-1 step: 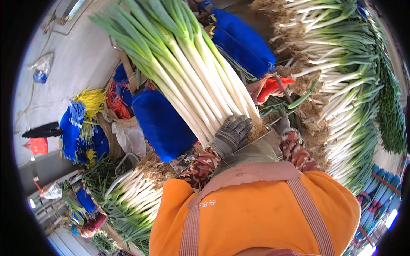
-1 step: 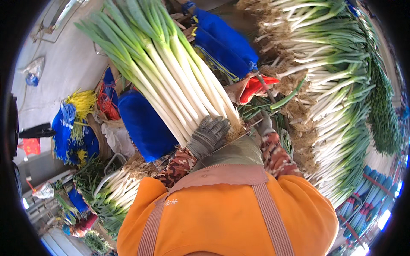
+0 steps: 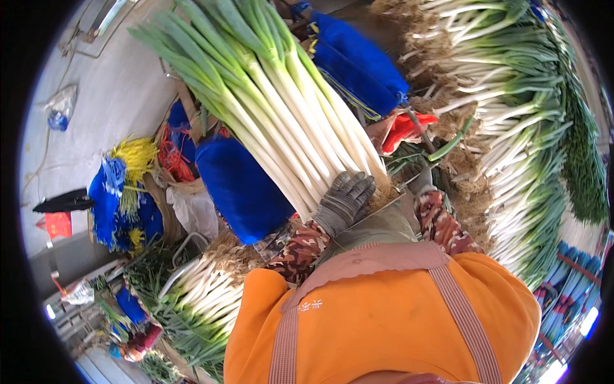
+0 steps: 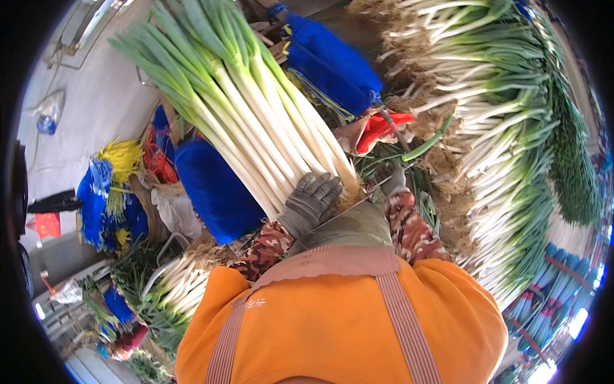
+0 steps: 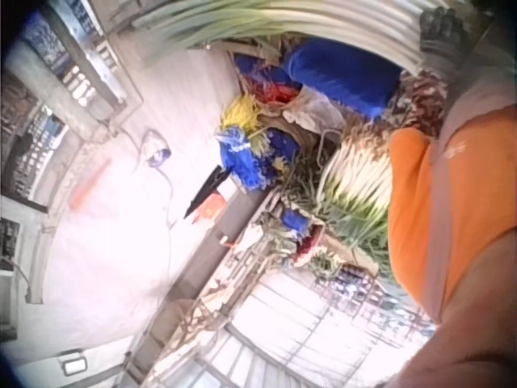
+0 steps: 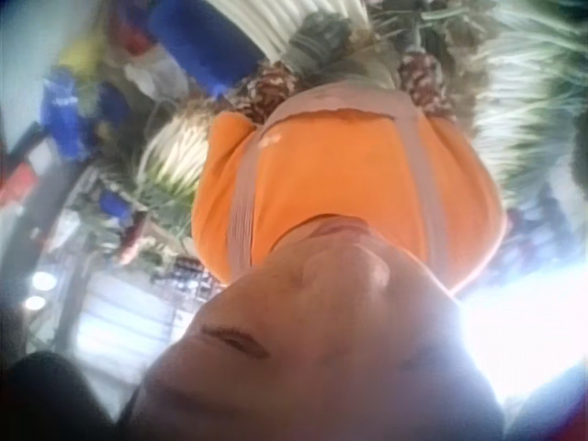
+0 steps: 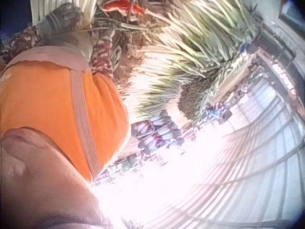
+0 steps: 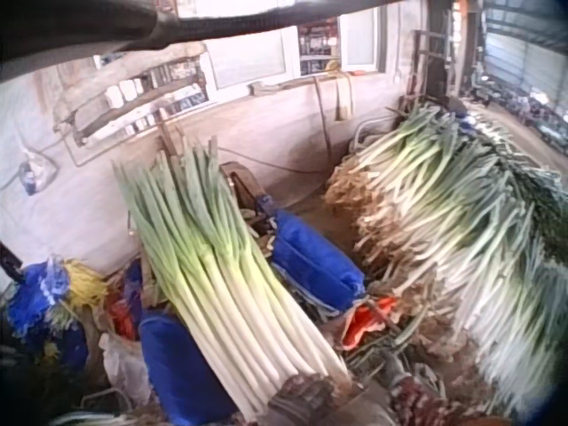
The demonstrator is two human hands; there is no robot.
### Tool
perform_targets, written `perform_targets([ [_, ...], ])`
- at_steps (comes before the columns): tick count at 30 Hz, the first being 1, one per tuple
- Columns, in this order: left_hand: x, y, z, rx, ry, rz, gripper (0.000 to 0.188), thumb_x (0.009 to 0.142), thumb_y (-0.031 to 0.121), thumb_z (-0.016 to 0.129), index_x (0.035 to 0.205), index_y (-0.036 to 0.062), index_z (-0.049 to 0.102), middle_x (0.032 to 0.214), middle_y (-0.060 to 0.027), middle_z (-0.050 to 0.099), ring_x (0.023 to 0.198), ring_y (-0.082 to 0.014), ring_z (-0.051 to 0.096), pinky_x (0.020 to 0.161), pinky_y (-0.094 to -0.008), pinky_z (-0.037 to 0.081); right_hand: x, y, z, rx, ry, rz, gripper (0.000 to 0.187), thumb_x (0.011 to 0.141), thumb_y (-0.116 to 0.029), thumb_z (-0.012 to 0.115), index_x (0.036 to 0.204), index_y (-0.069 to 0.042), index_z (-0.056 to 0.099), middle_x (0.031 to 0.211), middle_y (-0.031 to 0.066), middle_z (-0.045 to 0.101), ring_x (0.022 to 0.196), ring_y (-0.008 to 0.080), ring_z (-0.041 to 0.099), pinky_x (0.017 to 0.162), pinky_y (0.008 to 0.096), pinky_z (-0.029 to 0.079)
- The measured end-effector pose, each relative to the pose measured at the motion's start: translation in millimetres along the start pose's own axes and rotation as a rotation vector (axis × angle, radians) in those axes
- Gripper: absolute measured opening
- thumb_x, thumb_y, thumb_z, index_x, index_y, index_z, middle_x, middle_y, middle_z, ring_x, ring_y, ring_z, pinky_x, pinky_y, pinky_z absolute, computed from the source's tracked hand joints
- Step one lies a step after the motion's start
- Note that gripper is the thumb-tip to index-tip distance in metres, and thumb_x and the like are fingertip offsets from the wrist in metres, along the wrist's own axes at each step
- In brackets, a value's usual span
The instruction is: The person picks up a bundle of leeks, aligns them, uses a red plastic tie to secure the base, and then places the bundled leeks into a larger blue mesh bag.
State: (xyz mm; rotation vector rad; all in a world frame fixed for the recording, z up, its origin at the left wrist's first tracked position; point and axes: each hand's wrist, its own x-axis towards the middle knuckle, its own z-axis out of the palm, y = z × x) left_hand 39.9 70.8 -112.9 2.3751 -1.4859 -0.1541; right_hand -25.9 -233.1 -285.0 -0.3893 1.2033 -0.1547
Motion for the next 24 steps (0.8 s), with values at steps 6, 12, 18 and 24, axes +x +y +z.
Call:
perform_targets([
  [6, 8.4, 4.9, -24.6, 0.024, -0.038, 0.036, 0.051, 0.092, 0.037, 0.051, 0.135, 0.0108, 0.053, 0.144, -0.0075, 0.048, 0.137, -0.0277, 0.038, 0.116, -0.0478, 0.02, -14.8, -10.8, -39.0, 0.407, -0.697, 0.126, 0.022, 0.096, -0.024, 0.053, 0.078, -0.013, 0.055, 0.063, 0.0019, 0.057, 0.05, 0.0174, 0.054, 0.055, 0.0319, 0.051],
  [12, 28.1, 9.7, -26.3, 0.069, -0.1, -0.057, 0.062, 0.092, 0.04, 0.053, 0.143, 0.0056, 0.044, 0.147, -0.0121, 0.044, 0.139, -0.0279, 0.036, 0.117, -0.0504, 0.015, -11.0, -7.2, -52.3, 0.078, -0.128, 0.184, 0.018, 0.093, -0.028, 0.059, 0.081, -0.014, 0.06, 0.063, 0.0032, 0.059, 0.058, 0.0227, 0.059, 0.057, 0.0424, 0.053],
  [18, 95.9, 5.8, -6.3, 0.327, -0.09, -0.291, 0.065, 0.09, 0.043, 0.056, 0.139, 0.0019, 0.047, 0.145, -0.0148, 0.046, 0.141, -0.0302, 0.032, 0.117, -0.0543, 0.013, 32.4, 5.0, -62.2, -0.025, -0.08, 0.343, 0.015, 0.092, -0.027, 0.059, 0.087, -0.013, 0.06, 0.073, 0.0052, 0.063, 0.067, 0.0245, 0.063, 0.067, 0.0433, 0.057],
  [24, 82.3, 101.6, 34.2, -0.126, -0.373, -0.382, 0.038, 0.088, 0.034, 0.062, 0.117, 0.0094, 0.064, 0.117, -0.0123, 0.062, 0.12, -0.0308, 0.053, 0.112, -0.0509, 0.026, 56.1, -25.8, -97.9, -0.468, -0.196, 0.425, 0.017, 0.091, -0.025, 0.063, 0.092, -0.009, 0.066, 0.082, 0.0076, 0.068, 0.072, 0.0209, 0.066, 0.066, 0.0385, 0.056],
])
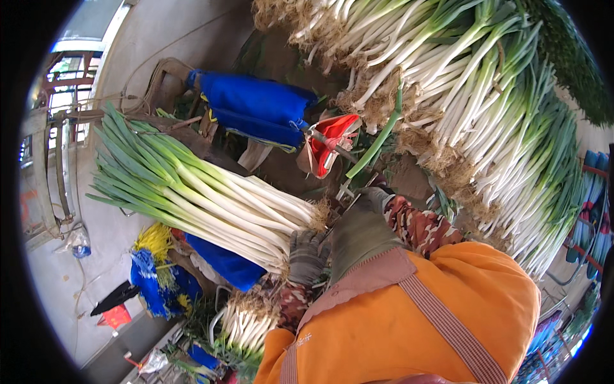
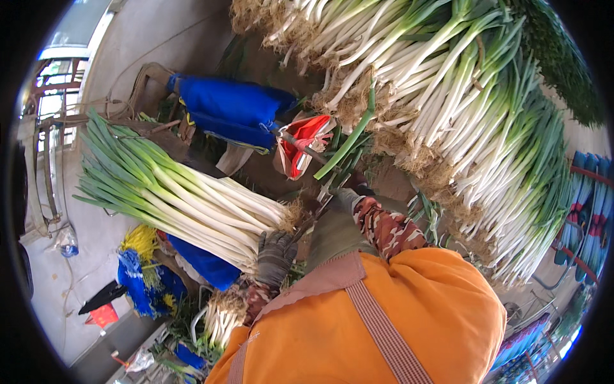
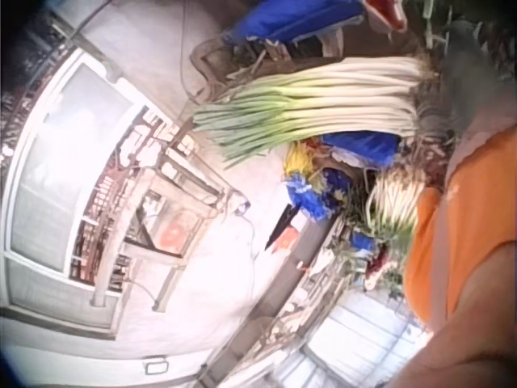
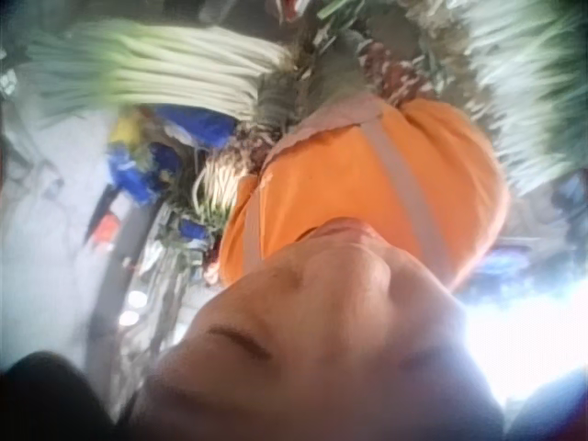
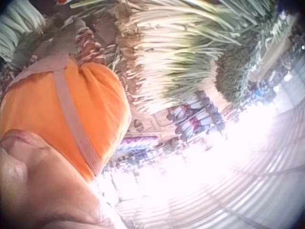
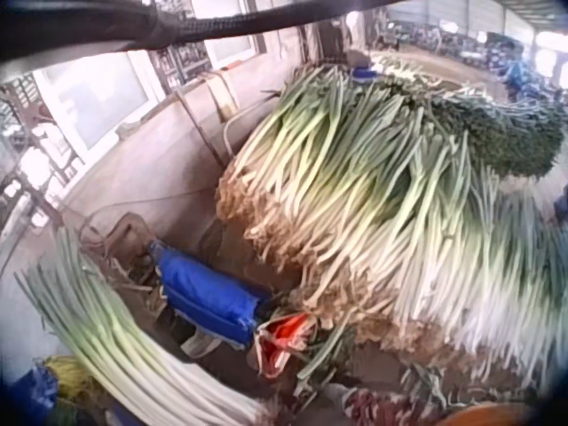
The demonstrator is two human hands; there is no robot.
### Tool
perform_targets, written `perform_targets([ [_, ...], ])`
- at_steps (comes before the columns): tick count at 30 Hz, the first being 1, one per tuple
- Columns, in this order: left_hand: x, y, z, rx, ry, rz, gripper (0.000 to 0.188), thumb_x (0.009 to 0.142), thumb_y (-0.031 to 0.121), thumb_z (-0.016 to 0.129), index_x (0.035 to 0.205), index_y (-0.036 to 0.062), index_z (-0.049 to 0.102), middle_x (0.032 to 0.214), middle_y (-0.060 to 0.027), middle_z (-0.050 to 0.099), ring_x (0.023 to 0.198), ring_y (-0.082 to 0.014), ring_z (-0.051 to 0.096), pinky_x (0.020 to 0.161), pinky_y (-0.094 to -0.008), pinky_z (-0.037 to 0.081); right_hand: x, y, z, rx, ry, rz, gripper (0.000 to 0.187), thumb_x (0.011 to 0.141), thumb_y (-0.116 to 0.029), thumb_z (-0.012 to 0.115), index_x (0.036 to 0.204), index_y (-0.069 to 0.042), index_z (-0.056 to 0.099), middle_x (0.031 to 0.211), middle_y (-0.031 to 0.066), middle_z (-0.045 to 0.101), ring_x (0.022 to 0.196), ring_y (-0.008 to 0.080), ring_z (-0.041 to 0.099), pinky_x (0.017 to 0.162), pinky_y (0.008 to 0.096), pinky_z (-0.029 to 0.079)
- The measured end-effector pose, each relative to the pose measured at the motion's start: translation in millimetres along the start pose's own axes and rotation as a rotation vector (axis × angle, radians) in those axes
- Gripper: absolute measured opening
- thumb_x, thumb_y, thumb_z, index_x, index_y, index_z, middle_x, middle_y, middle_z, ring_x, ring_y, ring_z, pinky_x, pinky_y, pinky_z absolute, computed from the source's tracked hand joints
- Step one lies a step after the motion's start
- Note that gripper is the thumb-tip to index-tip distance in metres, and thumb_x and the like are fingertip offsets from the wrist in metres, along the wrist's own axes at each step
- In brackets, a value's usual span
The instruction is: The person picks up a bundle of leeks, aligns them, uses a red plastic tie to secure the base, and then places the bundled leeks into a larger blue mesh bag.
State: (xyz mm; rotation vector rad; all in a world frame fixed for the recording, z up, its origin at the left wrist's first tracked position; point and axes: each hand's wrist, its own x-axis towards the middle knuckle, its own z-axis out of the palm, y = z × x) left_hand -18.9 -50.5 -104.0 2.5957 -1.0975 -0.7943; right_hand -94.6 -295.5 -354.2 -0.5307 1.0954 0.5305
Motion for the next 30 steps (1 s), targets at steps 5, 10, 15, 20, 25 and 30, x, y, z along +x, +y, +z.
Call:
perform_targets([
  [5, -23.8, 39.9, 38.2, -0.249, 0.197, -0.256, 0.038, 0.086, 0.031, 0.063, 0.117, 0.0105, 0.065, 0.113, -0.0161, 0.065, 0.112, -0.0359, 0.056, 0.106, -0.0493, 0.035, -83.9, -85.8, -34.3, -1.056, 0.482, -0.54, 0.029, 0.09, -0.025, 0.066, 0.11, -0.004, 0.065, 0.095, 0.0137, 0.068, 0.087, 0.0315, 0.066, 0.078, 0.0383, 0.053],
  [10, -11.3, 70.5, 56.6, -0.222, -0.241, -0.308, 0.034, 0.09, 0.029, 0.058, 0.116, 0.0082, 0.065, 0.11, -0.0193, 0.065, 0.106, -0.0384, 0.059, 0.097, -0.0475, 0.043, -99.3, -176.3, -13.1, -1.505, 0.536, -1.501, 0.033, 0.09, -0.023, 0.058, 0.122, -0.015, 0.06, 0.118, 0.0097, 0.061, 0.116, 0.0298, 0.055, 0.102, 0.04, 0.042],
  [15, 6.3, 73.7, 36.9, -0.393, -0.05, -0.309, 0.033, 0.092, 0.03, 0.056, 0.113, 0.0067, 0.065, 0.109, -0.0197, 0.065, 0.102, -0.0399, 0.06, 0.092, -0.0464, 0.047, -48.0, -79.4, -103.2, -1.727, 0.111, -0.432, 0.034, 0.092, -0.025, 0.054, 0.124, -0.016, 0.06, 0.115, 0.0159, 0.063, 0.112, 0.0311, 0.058, 0.082, 0.0449, 0.054],
  [20, -22.4, 68.4, 56.7, -0.53, -0.087, -0.585, 0.034, 0.094, 0.032, 0.055, 0.114, 0.0064, 0.065, 0.109, -0.0199, 0.065, 0.102, -0.0393, 0.061, 0.092, -0.0454, 0.048, -79.9, -61.3, -137.7, -1.641, 0.221, -0.559, 0.028, 0.092, -0.025, 0.053, 0.115, -0.013, 0.064, 0.108, 0.017, 0.064, 0.1, 0.0364, 0.061, 0.083, 0.0453, 0.052],
  [25, -32.1, 77.6, 69.8, -0.57, -0.094, -0.621, 0.034, 0.094, 0.032, 0.055, 0.115, 0.0062, 0.065, 0.11, -0.0199, 0.065, 0.102, -0.0389, 0.061, 0.092, -0.0451, 0.048, -37.9, -215.1, 46.4, -1.482, 0.389, -1.192, 0.037, 0.086, -0.024, 0.064, 0.122, -0.016, 0.06, 0.12, 0.0121, 0.058, 0.105, 0.0344, 0.059, 0.091, 0.043, 0.048],
  [30, -30.9, 76.2, 56.2, -0.565, -0.093, -0.586, 0.034, 0.094, 0.032, 0.055, 0.115, 0.0061, 0.065, 0.111, -0.02, 0.065, 0.103, -0.0385, 0.061, 0.092, -0.0449, 0.048, 48.4, -281.1, 87.6, -2.493, 0.185, -0.732, 0.026, 0.082, -0.018, 0.066, 0.107, -0.013, 0.072, 0.098, 0.0132, 0.072, 0.087, 0.0342, 0.068, 0.08, 0.0476, 0.054],
])
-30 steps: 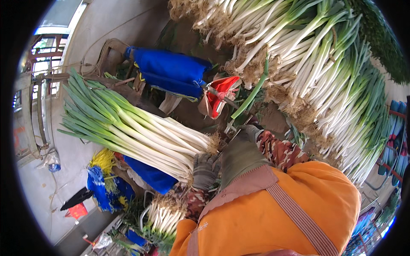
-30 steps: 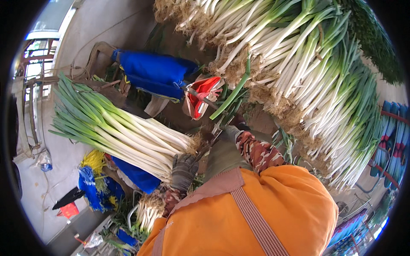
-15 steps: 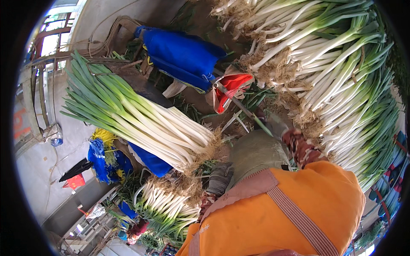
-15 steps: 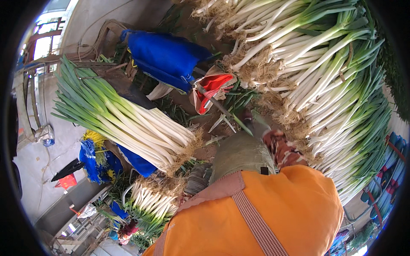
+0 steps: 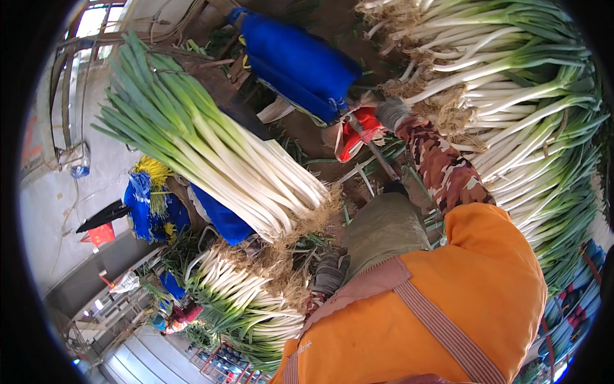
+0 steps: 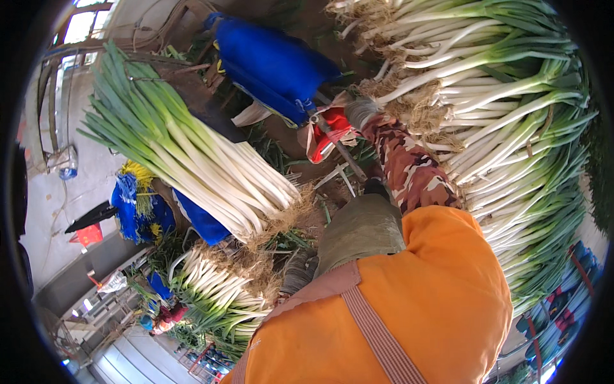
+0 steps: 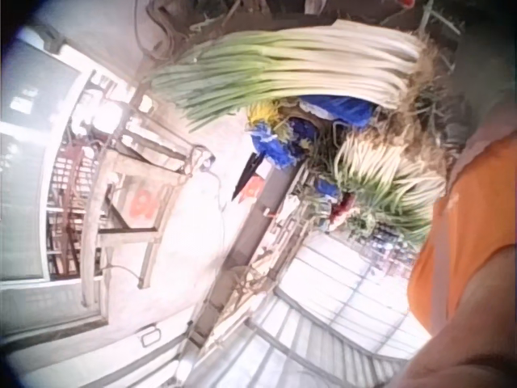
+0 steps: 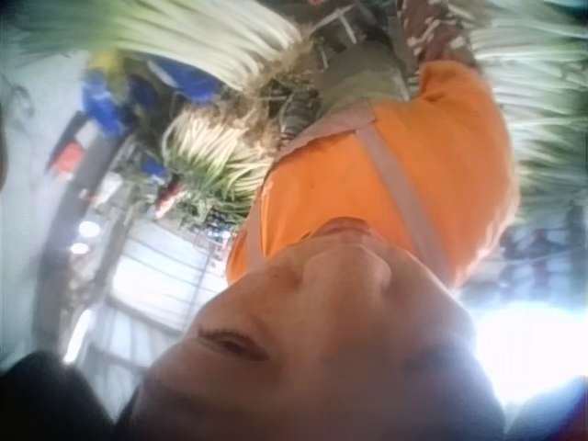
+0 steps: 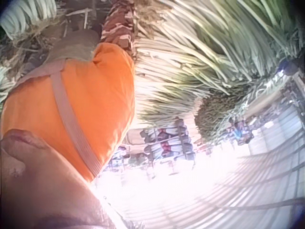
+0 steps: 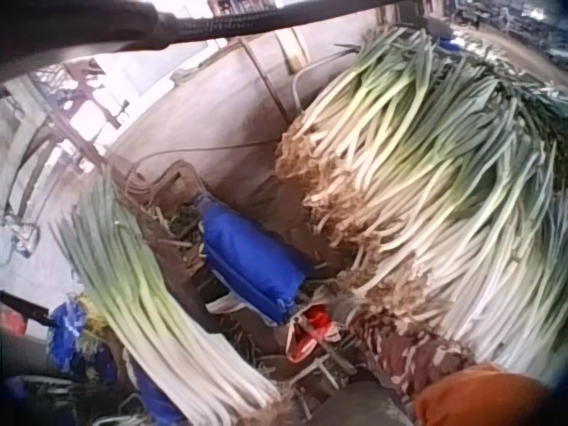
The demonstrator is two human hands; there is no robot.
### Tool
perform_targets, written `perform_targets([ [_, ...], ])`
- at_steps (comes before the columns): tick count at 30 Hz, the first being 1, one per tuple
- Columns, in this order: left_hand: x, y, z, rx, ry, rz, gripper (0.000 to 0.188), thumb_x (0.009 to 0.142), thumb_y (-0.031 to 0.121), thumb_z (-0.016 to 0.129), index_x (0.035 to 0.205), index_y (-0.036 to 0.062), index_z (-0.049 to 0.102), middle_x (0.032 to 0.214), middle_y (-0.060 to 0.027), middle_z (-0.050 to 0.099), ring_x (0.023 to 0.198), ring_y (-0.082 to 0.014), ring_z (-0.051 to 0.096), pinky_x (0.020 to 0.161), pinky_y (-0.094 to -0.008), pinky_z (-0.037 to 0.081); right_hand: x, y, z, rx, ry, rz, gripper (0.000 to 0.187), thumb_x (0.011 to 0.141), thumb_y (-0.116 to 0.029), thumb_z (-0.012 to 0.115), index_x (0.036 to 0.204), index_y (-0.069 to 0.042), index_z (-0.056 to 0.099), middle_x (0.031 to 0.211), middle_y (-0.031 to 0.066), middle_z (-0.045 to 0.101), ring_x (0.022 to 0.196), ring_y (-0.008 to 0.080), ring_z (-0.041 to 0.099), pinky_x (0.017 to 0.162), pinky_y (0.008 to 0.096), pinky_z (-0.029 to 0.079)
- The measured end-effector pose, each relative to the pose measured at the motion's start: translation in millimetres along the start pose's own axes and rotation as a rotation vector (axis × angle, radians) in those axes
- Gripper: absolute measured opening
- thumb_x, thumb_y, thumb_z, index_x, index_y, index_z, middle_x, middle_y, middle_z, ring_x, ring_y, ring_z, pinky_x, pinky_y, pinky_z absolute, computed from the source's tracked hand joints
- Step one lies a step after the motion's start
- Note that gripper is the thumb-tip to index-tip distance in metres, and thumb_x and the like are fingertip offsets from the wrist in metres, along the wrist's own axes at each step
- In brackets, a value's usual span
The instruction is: The person picks up a bundle of leeks, aligns them, uses a red plastic tie to secure the base, and then places the bundled leeks into a larger blue mesh bag.
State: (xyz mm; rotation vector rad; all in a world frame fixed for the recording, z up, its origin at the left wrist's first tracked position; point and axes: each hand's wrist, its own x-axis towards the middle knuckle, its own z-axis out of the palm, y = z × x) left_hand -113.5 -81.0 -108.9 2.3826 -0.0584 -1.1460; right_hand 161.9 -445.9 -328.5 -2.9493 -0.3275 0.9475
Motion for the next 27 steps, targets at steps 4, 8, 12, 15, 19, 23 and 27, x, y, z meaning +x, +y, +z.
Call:
perform_targets([
  [4, -20.6, -11.2, 19.0, -0.091, 0.037, -0.07, 0.034, 0.095, 0.031, 0.055, 0.116, 0.006, 0.065, 0.111, -0.02, 0.065, 0.103, -0.0382, 0.062, 0.092, -0.0446, 0.048, -26.4, -2.3, -18.3, 0.954, 0.551, 0.083, 0.019, 0.086, -0.022, 0.063, 0.097, -0.01, 0.073, 0.087, 0.0113, 0.072, 0.087, 0.0304, 0.07, 0.074, 0.0406, 0.055],
  [8, -18.3, -18.4, 22.3, -0.12, 0.04, -0.049, 0.034, 0.095, 0.031, 0.055, 0.116, 0.006, 0.064, 0.112, -0.0201, 0.064, 0.103, -0.0379, 0.062, 0.092, -0.0444, 0.048, -96.4, -2.8, 29.3, 0.491, 0.291, 0.093, 0.017, 0.088, -0.028, 0.061, 0.093, -0.016, 0.072, 0.088, 0.0109, 0.071, 0.081, 0.0305, 0.069, 0.071, 0.0426, 0.055],
  [12, -9.3, -18.7, 15.7, -0.121, 0.032, 0.011, 0.034, 0.095, 0.031, 0.055, 0.116, 0.0059, 0.064, 0.113, -0.0201, 0.064, 0.103, -0.0376, 0.062, 0.092, -0.0442, 0.048, -196.5, -15.4, 166.8, 0.296, -0.096, 0.122, 0.016, 0.078, -0.025, 0.069, 0.088, -0.013, 0.073, 0.086, 0.0115, 0.071, 0.08, 0.0298, 0.069, 0.074, 0.0378, 0.055],
  [15, -2.3, -17.5, 12.8, -0.155, 0.03, 0.06, 0.034, 0.096, 0.031, 0.055, 0.116, 0.0058, 0.064, 0.113, -0.0201, 0.064, 0.104, -0.0374, 0.062, 0.093, -0.0441, 0.048, -271.1, -50.9, 193.0, 1.041, 0.018, 0.375, 0.027, 0.069, -0.019, 0.081, 0.089, -0.003, 0.071, 0.086, 0.012, 0.071, 0.078, 0.0226, 0.068, 0.075, 0.0349, 0.053],
  [19, 27.4, -9.5, 7.4, -0.325, -0.008, 0.168, 0.034, 0.096, 0.031, 0.056, 0.117, 0.0055, 0.064, 0.115, -0.0203, 0.064, 0.105, -0.0367, 0.062, 0.093, -0.0435, 0.048, -295.9, -123.0, 146.5, 1.484, 0.286, 0.507, 0.029, 0.073, -0.017, 0.083, 0.093, -0.001, 0.069, 0.08, 0.004, 0.067, 0.076, 0.0095, 0.058, 0.07, 0.0297, 0.05],
  [23, 66.3, 2.2, 11.8, -0.692, -0.028, 0.43, 0.035, 0.092, 0.028, 0.065, 0.118, 0.0039, 0.064, 0.117, -0.0169, 0.065, 0.105, -0.0295, 0.064, 0.092, -0.0377, 0.049, -318.0, -191.7, 19.7, 1.377, 0.278, 0.427, 0.036, 0.071, -0.022, 0.086, 0.087, 0.0, 0.063, 0.08, 0.002, 0.064, 0.079, 0.0086, 0.055, 0.071, 0.03, 0.049],
  [27, 83.3, -3.2, 11.2, -0.55, -0.167, 0.396, 0.035, 0.088, 0.025, 0.07, 0.111, -0.0002, 0.064, 0.108, -0.0128, 0.067, 0.094, -0.0198, 0.065, 0.083, -0.0341, 0.052, -334.4, -257.9, 5.5, 1.314, 0.497, 0.247, 0.034, 0.075, -0.017, 0.084, 0.098, 0.001, 0.065, 0.087, 0.0037, 0.069, 0.078, 0.0095, 0.058, 0.072, 0.0297, 0.051],
])
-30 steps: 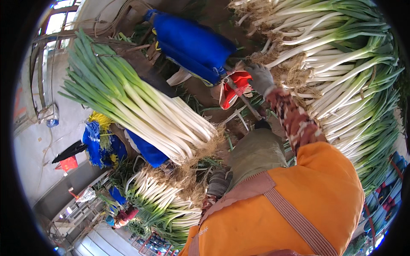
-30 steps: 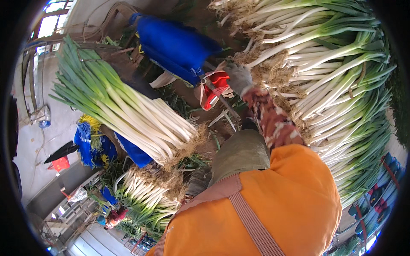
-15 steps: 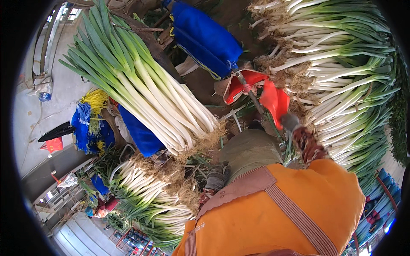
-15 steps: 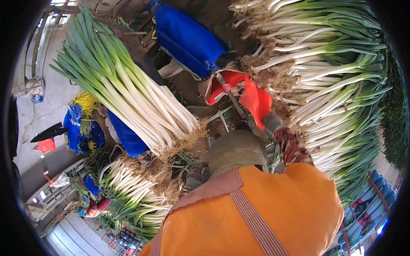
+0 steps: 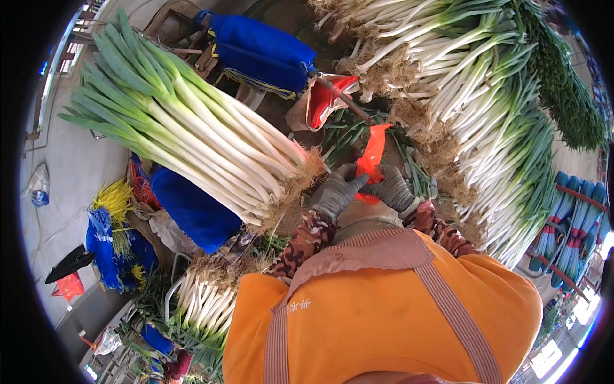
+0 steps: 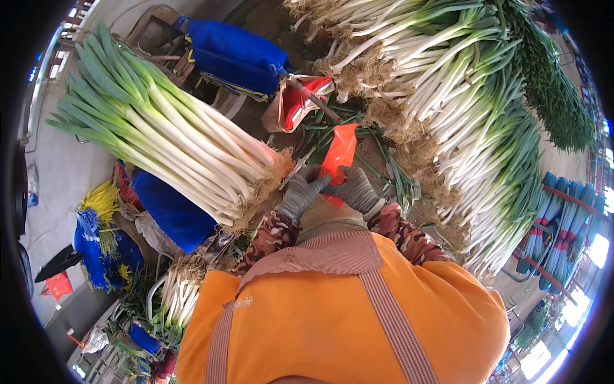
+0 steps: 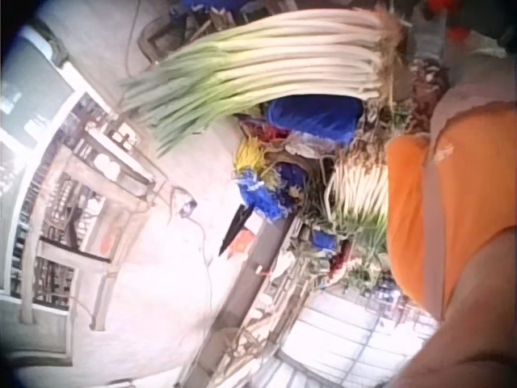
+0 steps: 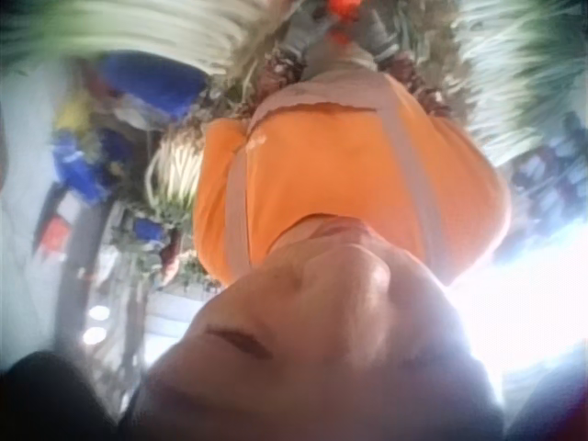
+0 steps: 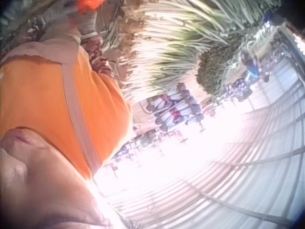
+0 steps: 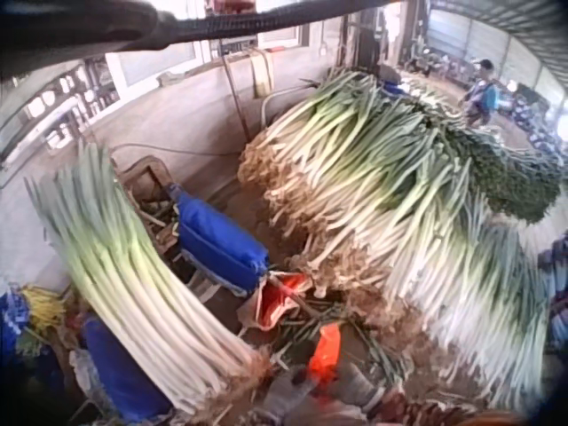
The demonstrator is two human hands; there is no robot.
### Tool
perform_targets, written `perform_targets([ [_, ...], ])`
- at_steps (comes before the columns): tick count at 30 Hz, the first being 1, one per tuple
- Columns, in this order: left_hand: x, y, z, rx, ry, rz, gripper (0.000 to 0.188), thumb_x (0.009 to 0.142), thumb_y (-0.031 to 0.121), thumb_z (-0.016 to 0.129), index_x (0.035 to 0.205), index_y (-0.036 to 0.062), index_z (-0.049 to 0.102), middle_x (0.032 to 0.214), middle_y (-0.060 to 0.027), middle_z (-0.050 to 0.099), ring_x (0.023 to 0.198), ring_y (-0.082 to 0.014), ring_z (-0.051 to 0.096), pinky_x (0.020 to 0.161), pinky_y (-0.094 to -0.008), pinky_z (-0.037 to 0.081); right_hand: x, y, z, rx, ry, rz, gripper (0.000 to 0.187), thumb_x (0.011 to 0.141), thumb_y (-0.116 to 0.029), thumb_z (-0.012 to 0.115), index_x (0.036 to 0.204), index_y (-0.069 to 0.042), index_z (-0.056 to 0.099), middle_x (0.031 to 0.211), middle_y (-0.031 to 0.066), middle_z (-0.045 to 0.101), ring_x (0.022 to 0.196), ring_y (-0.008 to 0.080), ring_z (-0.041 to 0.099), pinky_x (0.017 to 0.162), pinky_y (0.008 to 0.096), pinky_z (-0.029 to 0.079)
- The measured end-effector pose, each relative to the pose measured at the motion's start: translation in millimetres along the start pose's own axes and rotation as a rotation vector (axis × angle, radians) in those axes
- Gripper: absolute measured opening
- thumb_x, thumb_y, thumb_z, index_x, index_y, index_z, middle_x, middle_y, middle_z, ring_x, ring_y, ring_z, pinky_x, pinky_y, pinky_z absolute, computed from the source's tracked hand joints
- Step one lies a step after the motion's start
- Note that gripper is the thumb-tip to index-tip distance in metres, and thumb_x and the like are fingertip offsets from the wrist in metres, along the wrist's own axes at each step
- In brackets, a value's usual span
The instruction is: The person picks up a bundle of leeks, aligns them, uses a red plastic tie to secure the base, and then places the bundled leeks into a larger blue mesh bag.
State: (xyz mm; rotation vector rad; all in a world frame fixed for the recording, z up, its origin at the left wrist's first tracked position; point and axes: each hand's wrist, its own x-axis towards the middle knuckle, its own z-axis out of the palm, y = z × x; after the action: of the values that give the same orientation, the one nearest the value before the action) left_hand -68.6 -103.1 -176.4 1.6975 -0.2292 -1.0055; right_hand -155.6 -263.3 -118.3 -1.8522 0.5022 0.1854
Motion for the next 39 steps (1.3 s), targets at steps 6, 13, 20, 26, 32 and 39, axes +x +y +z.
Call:
perform_targets([
  [6, -52.0, -46.1, -59.9, -0.388, 0.275, -0.294, 0.037, 0.085, 0.015, 0.07, 0.116, -0.0022, 0.059, 0.1, -0.0108, 0.065, 0.087, -0.0146, 0.062, 0.073, -0.0294, 0.052, -31.6, -27.2, -9.1, 0.525, 0.37, 0.167, 0.03, 0.085, -0.008, 0.074, 0.11, 0.004, 0.066, 0.097, 0.0053, 0.07, 0.08, 0.0114, 0.063, 0.075, 0.0278, 0.053],
  [13, -96.6, 72.9, -19.5, 0.7, 0.593, 0.84, 0.042, 0.083, 0.024, 0.067, 0.119, 0.0055, 0.059, 0.1, -0.0094, 0.064, 0.09, -0.0235, 0.063, 0.079, -0.0406, 0.052, -92.1, -33.3, -22.8, -0.315, 0.23, -0.119, 0.029, 0.077, -0.023, 0.078, 0.092, -0.002, 0.064, 0.073, 0.012, 0.06, 0.067, 0.0276, 0.06, 0.063, 0.0377, 0.048],
  [20, -51.2, 50.7, 0.1, 1.109, 0.178, 0.773, 0.041, 0.075, 0.021, 0.063, 0.115, 0.0142, 0.065, 0.107, -0.0063, 0.067, 0.094, -0.0282, 0.063, 0.083, -0.0435, 0.051, -135.5, 0.1, -72.1, -0.508, 0.378, -0.277, 0.016, 0.068, -0.008, 0.069, 0.082, -0.01, 0.061, 0.078, 0.0132, 0.059, 0.073, 0.0348, 0.061, 0.065, 0.0435, 0.049],
  [26, -166.8, 1.4, -4.7, 1.03, 0.311, 0.459, 0.043, 0.071, 0.014, 0.065, 0.114, 0.0151, 0.067, 0.108, -0.01, 0.066, 0.098, -0.0298, 0.063, 0.085, -0.0415, 0.051, -121.6, 115.1, -100.9, -0.649, 0.654, -0.193, 0.042, 0.067, 0.003, 0.06, 0.103, -0.014, 0.073, 0.09, 0.0123, 0.062, 0.084, 0.034, 0.061, 0.077, 0.0396, 0.051],
  [32, -289.3, -129.2, -40.8, 0.605, 0.584, -0.167, 0.039, 0.078, 0.013, 0.064, 0.117, 0.0129, 0.065, 0.119, -0.0176, 0.064, 0.104, -0.0346, 0.062, 0.09, -0.0382, 0.051, -91.6, 181.7, -38.1, -0.547, 0.165, 0.215, 0.031, 0.082, -0.017, 0.062, 0.11, -0.021, 0.073, 0.107, 0.0141, 0.068, 0.1, 0.0334, 0.065, 0.085, 0.0415, 0.052],
  [39, -291.0, -257.6, -48.5, 0.298, 0.497, -1.019, 0.032, 0.085, 0.019, 0.057, 0.114, 0.0095, 0.066, 0.115, -0.0184, 0.064, 0.102, -0.0341, 0.063, 0.088, -0.0415, 0.051, -7.8, 229.6, 58.8, -0.709, -0.587, 0.477, 0.027, 0.087, -0.019, 0.059, 0.11, -0.011, 0.072, 0.098, 0.0172, 0.071, 0.085, 0.0321, 0.07, 0.078, 0.0423, 0.056],
])
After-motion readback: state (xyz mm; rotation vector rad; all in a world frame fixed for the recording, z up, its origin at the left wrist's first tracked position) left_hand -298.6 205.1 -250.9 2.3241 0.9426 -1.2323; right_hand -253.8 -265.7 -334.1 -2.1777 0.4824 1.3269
